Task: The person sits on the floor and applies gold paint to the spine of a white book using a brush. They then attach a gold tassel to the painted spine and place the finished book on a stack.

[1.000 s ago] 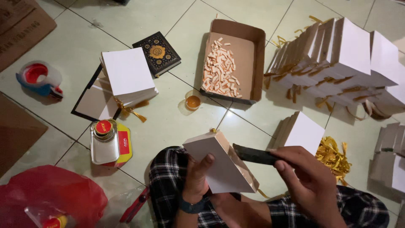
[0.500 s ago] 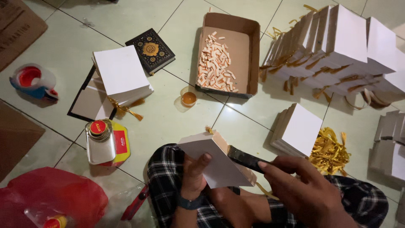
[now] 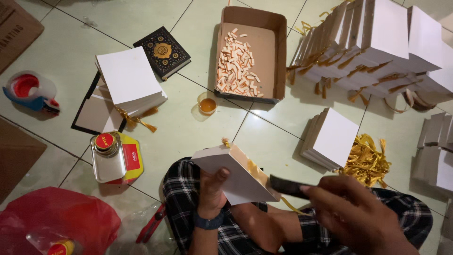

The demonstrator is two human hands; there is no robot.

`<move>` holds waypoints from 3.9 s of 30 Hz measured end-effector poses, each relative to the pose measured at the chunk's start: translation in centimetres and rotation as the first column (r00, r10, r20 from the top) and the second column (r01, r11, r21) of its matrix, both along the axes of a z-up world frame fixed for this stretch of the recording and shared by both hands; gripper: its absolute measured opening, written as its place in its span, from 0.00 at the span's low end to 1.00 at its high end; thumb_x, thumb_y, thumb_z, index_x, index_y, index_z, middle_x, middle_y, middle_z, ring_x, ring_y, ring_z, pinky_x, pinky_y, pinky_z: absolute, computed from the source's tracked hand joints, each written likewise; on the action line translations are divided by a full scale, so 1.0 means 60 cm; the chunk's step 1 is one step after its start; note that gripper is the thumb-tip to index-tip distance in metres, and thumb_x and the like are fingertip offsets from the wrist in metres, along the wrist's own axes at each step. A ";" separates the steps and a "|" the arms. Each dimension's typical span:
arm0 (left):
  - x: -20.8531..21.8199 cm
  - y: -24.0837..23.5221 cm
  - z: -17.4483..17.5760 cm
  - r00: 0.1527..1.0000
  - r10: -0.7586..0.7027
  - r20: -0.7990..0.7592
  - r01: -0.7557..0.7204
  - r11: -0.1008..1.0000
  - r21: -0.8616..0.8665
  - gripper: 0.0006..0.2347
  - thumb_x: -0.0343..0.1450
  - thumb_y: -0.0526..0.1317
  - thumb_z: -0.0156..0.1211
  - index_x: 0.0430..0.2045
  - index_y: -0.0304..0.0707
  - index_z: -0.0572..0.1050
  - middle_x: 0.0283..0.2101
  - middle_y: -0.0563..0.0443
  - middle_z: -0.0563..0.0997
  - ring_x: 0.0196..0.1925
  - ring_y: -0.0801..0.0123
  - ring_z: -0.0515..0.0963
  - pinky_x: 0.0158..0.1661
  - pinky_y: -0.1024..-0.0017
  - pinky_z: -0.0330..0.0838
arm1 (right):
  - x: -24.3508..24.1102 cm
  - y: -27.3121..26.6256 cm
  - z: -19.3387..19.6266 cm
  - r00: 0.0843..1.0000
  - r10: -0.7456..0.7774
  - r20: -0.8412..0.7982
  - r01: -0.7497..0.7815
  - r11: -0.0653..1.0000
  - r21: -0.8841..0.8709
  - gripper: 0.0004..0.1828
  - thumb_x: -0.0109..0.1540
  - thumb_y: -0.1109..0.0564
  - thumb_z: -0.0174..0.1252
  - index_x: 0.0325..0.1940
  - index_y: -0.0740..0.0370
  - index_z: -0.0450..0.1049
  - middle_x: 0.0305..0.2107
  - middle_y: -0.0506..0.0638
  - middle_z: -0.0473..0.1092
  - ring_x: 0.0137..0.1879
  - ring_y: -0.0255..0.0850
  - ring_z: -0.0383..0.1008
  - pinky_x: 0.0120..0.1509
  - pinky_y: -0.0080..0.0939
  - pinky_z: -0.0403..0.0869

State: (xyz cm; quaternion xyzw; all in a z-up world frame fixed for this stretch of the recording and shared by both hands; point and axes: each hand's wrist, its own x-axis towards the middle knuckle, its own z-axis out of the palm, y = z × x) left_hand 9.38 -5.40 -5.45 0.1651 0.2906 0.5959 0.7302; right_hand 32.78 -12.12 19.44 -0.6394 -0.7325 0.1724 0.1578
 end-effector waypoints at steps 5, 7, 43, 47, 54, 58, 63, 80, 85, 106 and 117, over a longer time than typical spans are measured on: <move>0.005 -0.009 -0.019 0.999 -0.023 -0.038 0.023 1.000 0.010 0.31 0.62 0.47 0.78 0.60 0.43 0.71 0.54 0.47 0.81 0.53 0.59 0.79 0.49 0.58 0.76 | -0.026 0.040 -0.015 0.998 -0.020 0.060 -0.001 0.942 0.336 0.14 0.63 0.59 0.63 0.51 0.44 0.81 0.41 0.45 0.73 0.40 0.31 0.76 0.45 0.28 0.73; 0.006 -0.013 -0.029 0.997 -0.049 -0.052 0.051 0.998 0.039 0.32 0.64 0.48 0.77 0.63 0.46 0.68 0.56 0.47 0.79 0.55 0.59 0.78 0.51 0.59 0.75 | -0.040 0.051 -0.017 1.000 -0.004 0.018 -0.002 0.953 0.304 0.16 0.63 0.59 0.62 0.53 0.44 0.80 0.44 0.47 0.72 0.41 0.32 0.76 0.45 0.29 0.75; -0.005 -0.009 -0.032 1.000 -0.019 0.001 0.019 1.000 0.011 0.31 0.65 0.47 0.76 0.62 0.42 0.69 0.54 0.46 0.80 0.55 0.53 0.79 0.51 0.49 0.78 | 0.009 0.020 -0.010 0.989 0.147 -0.029 -0.141 0.977 0.162 0.14 0.65 0.59 0.54 0.52 0.50 0.79 0.43 0.47 0.69 0.39 0.32 0.74 0.42 0.29 0.71; 0.000 -0.002 -0.003 1.000 -0.021 0.002 0.021 1.000 0.009 0.31 0.66 0.49 0.75 0.63 0.44 0.69 0.53 0.49 0.80 0.52 0.59 0.79 0.48 0.57 0.77 | 0.002 0.015 -0.023 0.967 0.240 -0.080 -0.227 0.963 0.147 0.18 0.63 0.59 0.58 0.58 0.57 0.76 0.45 0.51 0.68 0.44 0.36 0.75 0.48 0.31 0.73; -0.004 0.001 -0.008 0.999 0.026 -0.040 -0.029 0.996 -0.090 0.33 0.63 0.55 0.74 0.62 0.53 0.65 0.45 0.53 0.75 0.46 0.61 0.76 0.42 0.55 0.78 | 0.026 0.006 -0.014 0.927 0.360 -0.102 -0.362 0.932 -0.001 0.19 0.66 0.57 0.53 0.62 0.58 0.70 0.47 0.53 0.66 0.48 0.39 0.75 0.53 0.36 0.74; 0.002 0.002 0.002 0.997 0.068 -0.041 -0.072 0.992 -0.107 0.33 0.64 0.53 0.73 0.63 0.50 0.67 0.51 0.51 0.78 0.52 0.58 0.77 0.47 0.53 0.77 | 0.032 -0.004 -0.003 0.957 0.216 -0.194 -0.251 0.952 -0.178 0.20 0.65 0.56 0.55 0.62 0.54 0.73 0.49 0.50 0.67 0.52 0.35 0.79 0.57 0.32 0.73; 0.005 0.003 0.013 0.998 -0.009 0.062 0.008 1.000 0.015 0.32 0.67 0.54 0.73 0.65 0.48 0.66 0.54 0.49 0.78 0.54 0.57 0.78 0.48 0.52 0.79 | 0.007 0.011 -0.022 0.988 0.145 -0.058 -0.129 0.969 0.211 0.15 0.67 0.56 0.51 0.53 0.52 0.80 0.44 0.50 0.68 0.42 0.35 0.74 0.44 0.31 0.71; 0.009 0.000 0.002 0.996 0.073 -0.051 -0.080 0.984 -0.160 0.35 0.61 0.58 0.71 0.63 0.51 0.67 0.52 0.50 0.77 0.52 0.56 0.77 0.45 0.52 0.76 | 0.010 0.002 -0.036 0.994 0.112 -0.018 -0.104 0.963 0.248 0.14 0.65 0.60 0.55 0.52 0.50 0.79 0.43 0.49 0.68 0.42 0.35 0.73 0.45 0.31 0.71; 0.006 0.001 0.000 0.993 0.089 -0.080 -0.109 0.949 -0.297 0.35 0.60 0.56 0.69 0.64 0.57 0.66 0.52 0.54 0.76 0.50 0.57 0.75 0.44 0.52 0.75 | 0.011 -0.001 -0.025 0.953 0.295 -0.069 -0.278 0.941 0.193 0.18 0.66 0.55 0.53 0.58 0.63 0.74 0.46 0.56 0.68 0.44 0.38 0.71 0.47 0.34 0.71; 0.018 0.005 0.023 0.999 0.007 -0.048 -0.014 0.989 -0.146 0.34 0.63 0.56 0.71 0.64 0.51 0.66 0.46 0.52 0.77 0.45 0.60 0.78 0.40 0.57 0.78 | -0.035 0.030 -0.037 0.989 0.112 -0.091 -0.090 0.971 0.220 0.13 0.66 0.61 0.54 0.54 0.53 0.77 0.44 0.49 0.66 0.41 0.35 0.69 0.43 0.34 0.67; 0.020 -0.008 -0.022 0.999 0.045 -0.022 -0.048 0.987 -0.156 0.27 0.63 0.47 0.74 0.56 0.41 0.72 0.48 0.48 0.81 0.47 0.60 0.80 0.44 0.57 0.76 | -0.049 0.066 -0.061 0.977 0.200 -0.067 -0.161 0.914 0.373 0.11 0.67 0.62 0.54 0.52 0.58 0.77 0.41 0.56 0.66 0.41 0.42 0.70 0.49 0.39 0.72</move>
